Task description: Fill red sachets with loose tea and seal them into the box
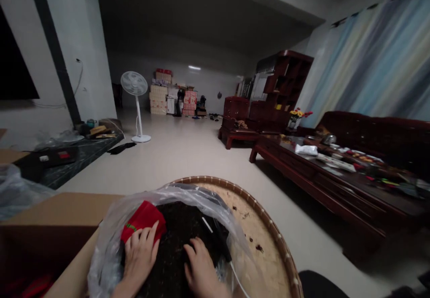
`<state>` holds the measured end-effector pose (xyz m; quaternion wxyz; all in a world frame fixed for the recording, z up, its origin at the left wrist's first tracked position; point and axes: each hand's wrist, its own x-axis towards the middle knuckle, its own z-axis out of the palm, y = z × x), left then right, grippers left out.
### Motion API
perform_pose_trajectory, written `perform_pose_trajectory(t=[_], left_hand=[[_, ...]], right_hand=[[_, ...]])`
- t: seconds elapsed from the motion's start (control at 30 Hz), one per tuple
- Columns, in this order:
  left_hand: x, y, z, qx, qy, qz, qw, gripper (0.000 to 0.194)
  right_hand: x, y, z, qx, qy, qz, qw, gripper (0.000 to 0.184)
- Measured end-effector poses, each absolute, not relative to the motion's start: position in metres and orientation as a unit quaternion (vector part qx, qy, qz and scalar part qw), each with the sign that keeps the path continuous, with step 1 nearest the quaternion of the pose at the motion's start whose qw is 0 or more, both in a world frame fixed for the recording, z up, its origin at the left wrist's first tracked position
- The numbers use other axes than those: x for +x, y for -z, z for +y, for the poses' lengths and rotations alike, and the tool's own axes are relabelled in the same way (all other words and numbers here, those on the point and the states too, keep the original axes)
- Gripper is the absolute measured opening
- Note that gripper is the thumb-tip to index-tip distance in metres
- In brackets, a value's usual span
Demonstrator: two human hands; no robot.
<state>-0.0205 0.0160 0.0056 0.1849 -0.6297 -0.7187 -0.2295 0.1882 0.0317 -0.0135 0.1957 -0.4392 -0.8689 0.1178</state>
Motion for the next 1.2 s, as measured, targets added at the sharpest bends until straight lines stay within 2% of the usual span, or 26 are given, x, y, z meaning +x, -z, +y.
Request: perform_pose_trajectory(t=[0.27,0.4,0.53,0.63,0.73,0.83,1.03,1.2], left_hand=[[-0.021,-0.007,0.018,-0.650,0.287,-0.697,0.095,0.025],[-0.023,-0.001,0.023,-0.644,0.335,-0.682,0.094,0.021],[-0.024,-0.008,0.020,-0.643,0.426,-0.629,0.098,0.017],[-0.017,-0.013,0.018,-0.652,0.518,-0.554,0.008,0.013],[-0.003,-0.014,0.016,-0.623,0.567,-0.520,-0.144,0.009],[0.008,-0.012,0.012,-0.590,0.562,-0.529,-0.235,0.010],[0.015,-0.010,0.008,-0.527,0.545,-0.567,-0.321,0.016],[0.016,-0.009,0.009,-0.504,0.529,-0.580,-0.360,0.017]], right_hand=[[0.193,0.006,0.033,-0.406,-0.155,-0.863,0.258,0.035],[0.195,0.011,0.038,-0.402,-0.187,-0.844,0.303,0.026],[0.192,-0.003,0.033,-0.388,-0.207,-0.807,0.395,0.033],[0.189,-0.017,0.027,-0.387,-0.186,-0.793,0.432,0.047],[0.187,-0.027,0.024,-0.375,-0.146,-0.808,0.431,0.058],[0.185,-0.029,0.024,-0.354,-0.107,-0.833,0.411,0.055],[0.185,-0.020,0.025,-0.351,-0.064,-0.842,0.404,0.039],[0.189,-0.015,0.025,-0.366,-0.097,-0.837,0.395,0.031]])
